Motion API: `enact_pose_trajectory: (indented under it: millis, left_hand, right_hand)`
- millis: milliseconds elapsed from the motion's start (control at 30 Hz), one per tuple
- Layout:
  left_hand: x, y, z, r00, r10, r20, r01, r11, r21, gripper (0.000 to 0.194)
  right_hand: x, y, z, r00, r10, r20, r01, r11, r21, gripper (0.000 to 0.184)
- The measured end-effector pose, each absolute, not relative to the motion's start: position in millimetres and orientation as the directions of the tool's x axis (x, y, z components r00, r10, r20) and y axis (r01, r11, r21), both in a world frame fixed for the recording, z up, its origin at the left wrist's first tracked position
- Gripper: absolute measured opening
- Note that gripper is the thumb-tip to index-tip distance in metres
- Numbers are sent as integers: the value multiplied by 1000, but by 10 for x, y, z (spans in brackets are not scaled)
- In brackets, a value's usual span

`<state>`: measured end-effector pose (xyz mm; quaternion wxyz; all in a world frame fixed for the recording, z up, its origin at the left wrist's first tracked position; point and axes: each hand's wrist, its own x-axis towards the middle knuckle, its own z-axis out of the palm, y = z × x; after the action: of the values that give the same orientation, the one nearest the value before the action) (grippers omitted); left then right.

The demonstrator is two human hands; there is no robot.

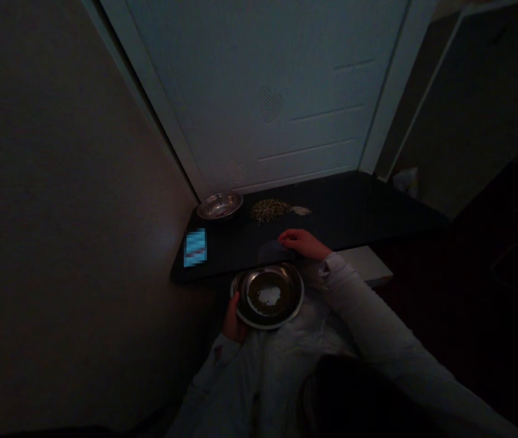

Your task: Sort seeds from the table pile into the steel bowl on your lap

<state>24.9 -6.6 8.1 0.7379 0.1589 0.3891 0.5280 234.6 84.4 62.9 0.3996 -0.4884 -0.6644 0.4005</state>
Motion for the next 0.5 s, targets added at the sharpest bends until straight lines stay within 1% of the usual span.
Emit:
enact_pose_trajectory:
  millis: [100, 267, 500]
  left_hand:
    - [247, -66, 83, 152, 902, -403, -650, 399, 646, 29]
    - [248, -54, 69, 80, 910, -406, -651, 357, 670, 25]
    - [234, -58, 38, 148, 907, -394, -653, 389, 650, 27]
  right_hand:
    - [2338, 847, 630, -191, 972, 136, 335, 195, -922, 21]
    - [2341, 844, 621, -222, 968, 115, 324, 185, -928, 20]
    - [2362, 859, 601, -252, 961, 117, 291, 190, -938, 22]
